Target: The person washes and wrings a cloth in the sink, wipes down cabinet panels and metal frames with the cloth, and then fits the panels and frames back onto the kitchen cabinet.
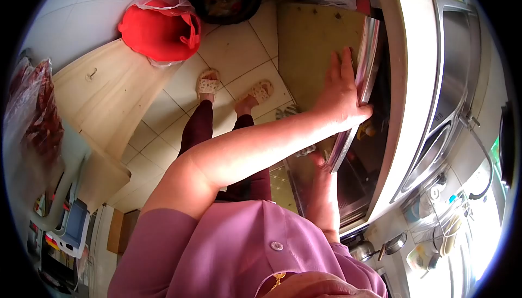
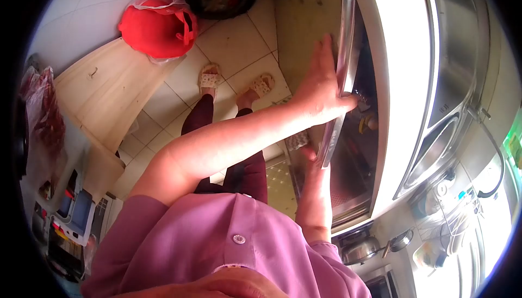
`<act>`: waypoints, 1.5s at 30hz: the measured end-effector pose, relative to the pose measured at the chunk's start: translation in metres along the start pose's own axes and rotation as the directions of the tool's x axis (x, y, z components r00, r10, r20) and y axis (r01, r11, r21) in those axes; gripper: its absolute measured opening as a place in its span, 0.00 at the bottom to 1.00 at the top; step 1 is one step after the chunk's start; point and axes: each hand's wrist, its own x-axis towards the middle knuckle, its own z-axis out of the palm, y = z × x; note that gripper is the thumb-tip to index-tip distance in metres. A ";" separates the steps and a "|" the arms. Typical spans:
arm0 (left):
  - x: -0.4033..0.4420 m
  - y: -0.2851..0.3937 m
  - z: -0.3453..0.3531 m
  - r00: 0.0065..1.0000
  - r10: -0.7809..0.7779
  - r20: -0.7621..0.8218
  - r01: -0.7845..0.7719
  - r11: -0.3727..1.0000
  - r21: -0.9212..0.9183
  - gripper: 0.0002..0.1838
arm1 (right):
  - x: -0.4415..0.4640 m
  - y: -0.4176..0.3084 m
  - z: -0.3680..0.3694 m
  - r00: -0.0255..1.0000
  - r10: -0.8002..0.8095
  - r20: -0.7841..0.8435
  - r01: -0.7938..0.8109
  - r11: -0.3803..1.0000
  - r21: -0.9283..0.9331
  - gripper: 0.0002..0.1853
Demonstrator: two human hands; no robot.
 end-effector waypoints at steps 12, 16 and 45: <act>-0.003 -0.004 0.007 0.981 0.186 -0.058 -0.168 0.958 0.232 0.54 | -0.001 0.005 -0.005 0.994 0.095 0.045 -0.093 0.994 -0.057 0.21; 0.002 0.002 0.022 0.989 0.111 -0.097 -0.101 0.990 0.098 0.55 | 0.014 -0.013 -0.006 0.992 0.086 0.096 -0.077 0.993 -0.093 0.21; -0.024 0.023 -0.098 0.983 0.171 -0.061 -0.108 0.824 0.556 0.36 | -0.051 0.188 0.146 0.745 0.575 0.338 -0.396 0.789 -0.470 0.23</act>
